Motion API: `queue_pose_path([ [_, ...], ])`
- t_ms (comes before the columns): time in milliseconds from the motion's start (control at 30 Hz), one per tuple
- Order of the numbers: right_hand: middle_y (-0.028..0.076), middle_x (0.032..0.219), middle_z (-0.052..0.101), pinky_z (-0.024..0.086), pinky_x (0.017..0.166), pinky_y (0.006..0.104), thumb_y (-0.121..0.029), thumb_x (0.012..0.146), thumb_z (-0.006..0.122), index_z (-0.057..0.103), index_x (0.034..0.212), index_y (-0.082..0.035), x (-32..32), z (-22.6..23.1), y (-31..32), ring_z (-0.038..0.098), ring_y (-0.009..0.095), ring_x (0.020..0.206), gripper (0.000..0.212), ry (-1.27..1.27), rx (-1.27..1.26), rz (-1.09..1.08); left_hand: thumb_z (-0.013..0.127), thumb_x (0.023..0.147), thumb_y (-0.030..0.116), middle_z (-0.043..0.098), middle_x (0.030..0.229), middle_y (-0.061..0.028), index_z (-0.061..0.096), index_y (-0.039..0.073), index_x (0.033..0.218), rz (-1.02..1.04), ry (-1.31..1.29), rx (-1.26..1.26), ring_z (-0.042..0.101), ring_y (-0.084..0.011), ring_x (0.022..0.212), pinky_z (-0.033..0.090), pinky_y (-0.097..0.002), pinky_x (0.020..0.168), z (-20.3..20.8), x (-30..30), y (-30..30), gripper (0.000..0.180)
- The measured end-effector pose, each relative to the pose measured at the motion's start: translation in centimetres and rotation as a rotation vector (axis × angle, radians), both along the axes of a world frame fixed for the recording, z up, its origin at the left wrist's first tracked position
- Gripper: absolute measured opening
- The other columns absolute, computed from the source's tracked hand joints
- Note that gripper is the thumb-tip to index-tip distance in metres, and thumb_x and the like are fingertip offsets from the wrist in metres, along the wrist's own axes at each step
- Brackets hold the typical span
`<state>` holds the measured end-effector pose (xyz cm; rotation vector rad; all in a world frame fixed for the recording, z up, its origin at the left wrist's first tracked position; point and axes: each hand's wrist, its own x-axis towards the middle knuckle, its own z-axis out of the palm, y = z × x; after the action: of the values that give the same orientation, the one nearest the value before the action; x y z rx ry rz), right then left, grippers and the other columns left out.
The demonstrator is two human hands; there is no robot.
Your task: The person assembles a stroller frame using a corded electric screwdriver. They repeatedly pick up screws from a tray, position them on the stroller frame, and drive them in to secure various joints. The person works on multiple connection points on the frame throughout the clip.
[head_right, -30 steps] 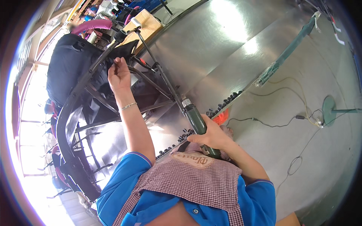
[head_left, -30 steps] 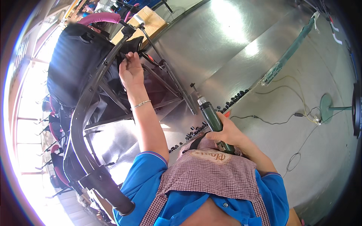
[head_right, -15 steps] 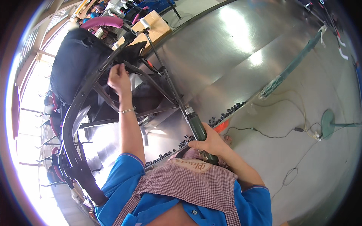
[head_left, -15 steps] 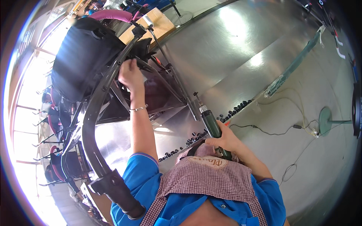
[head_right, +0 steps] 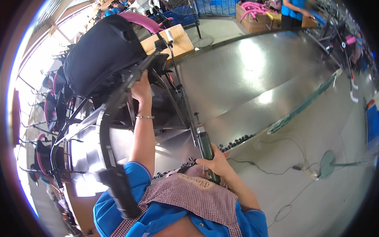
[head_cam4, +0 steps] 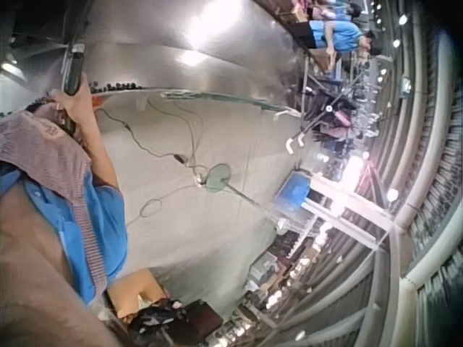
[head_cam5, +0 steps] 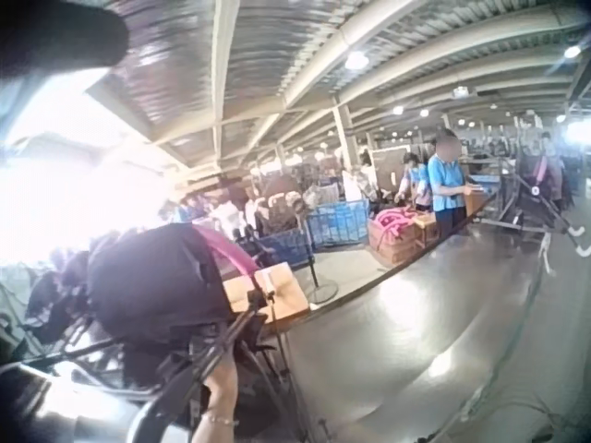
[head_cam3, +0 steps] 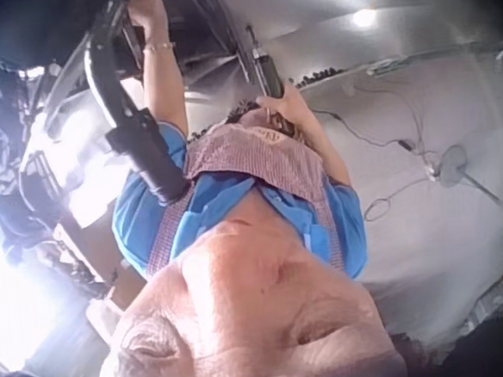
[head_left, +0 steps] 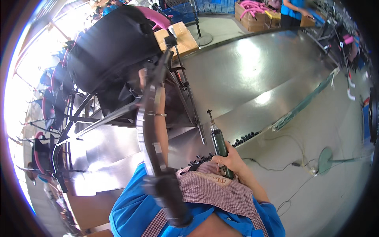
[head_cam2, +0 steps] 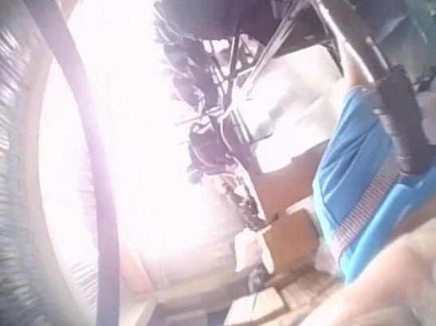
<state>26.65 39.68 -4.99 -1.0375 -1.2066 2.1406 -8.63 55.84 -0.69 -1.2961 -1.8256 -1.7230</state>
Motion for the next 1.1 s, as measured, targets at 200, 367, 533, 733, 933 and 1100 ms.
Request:
queue_pose_path([
  [200,0.003,0.085,0.055,0.048,0.062,0.0271,-0.016,0.075,0.081,0.05,0.122,0.001,-1.2,3.4,-1.3,0.055,0.011,0.07,0.059,0.016,-0.083,-0.052,0.067,0.087,0.013,0.067,0.1,-0.0117,0.067,0.004,0.111,-0.097,-0.131,-0.005,0.065,-0.0241,0.089,0.05,-0.0309,0.08,1.8,2.1,-2.0,0.026],
  [367,0.007,0.081,0.06,0.05,0.059,0.0296,-0.015,0.08,0.076,0.047,0.117,-0.001,0.2,-4.0,-0.8,0.06,0.016,0.066,0.049,-0.11,0.216,0.042,0.072,0.084,0.013,0.067,0.096,-0.0119,0.07,0.001,0.098,0.034,-0.172,0.156,0.065,-0.0264,0.089,0.049,-0.0312,0.082,3.1,3.9,-2.3,0.019],
  [533,0.011,0.075,0.06,0.051,0.047,0.0315,-0.019,0.08,0.077,0.041,0.119,-0.004,-0.7,-0.4,-0.9,0.063,0.021,0.055,0.055,-0.134,0.056,0.033,0.074,0.081,0.004,0.061,0.081,-0.0092,0.069,0.003,0.091,0.058,-0.13,0.33,0.061,-0.0235,0.074,0.047,-0.0311,0.065,2.0,5.3,-2.3,0.011],
  [733,0.012,0.077,0.061,0.052,0.048,0.0336,-0.021,0.078,0.078,0.04,0.122,-0.004,-0.6,1.6,-1.4,0.062,0.022,0.057,0.061,-0.179,-0.042,0.006,0.075,0.079,0.001,0.056,0.076,-0.0078,0.069,0.007,0.096,0.051,-0.11,0.32,0.058,-0.0236,0.068,0.044,-0.0324,0.059,1.8,7.2,-0.9,0.02],
  [933,0.011,0.075,0.06,0.05,0.048,0.0322,-0.014,0.08,0.075,0.042,0.12,-0.001,-2.0,3.4,-0.9,0.062,0.022,0.054,0.054,-0.129,0.038,0.012,0.072,0.084,0.005,0.059,0.081,-0.0079,0.069,0.004,0.097,0.013,-0.203,0.296,0.058,-0.022,0.073,0.045,-0.0311,0.064,1.6,6.5,-0.6,0.013],
  [1100,0.011,0.075,0.06,0.049,0.049,0.0323,-0.02,0.079,0.077,0.047,0.106,0.002,-5.5,7.4,2.1,0.062,0.022,0.054,0.046,-0.042,0.211,0.106,0.069,0.089,0.009,0.058,0.083,-0.0031,0.068,0.003,0.097,-0.12,-0.284,0.406,0.057,-0.0146,0.076,0.045,-0.0266,0.067,1.6,4.5,-2.0,0.01],
])
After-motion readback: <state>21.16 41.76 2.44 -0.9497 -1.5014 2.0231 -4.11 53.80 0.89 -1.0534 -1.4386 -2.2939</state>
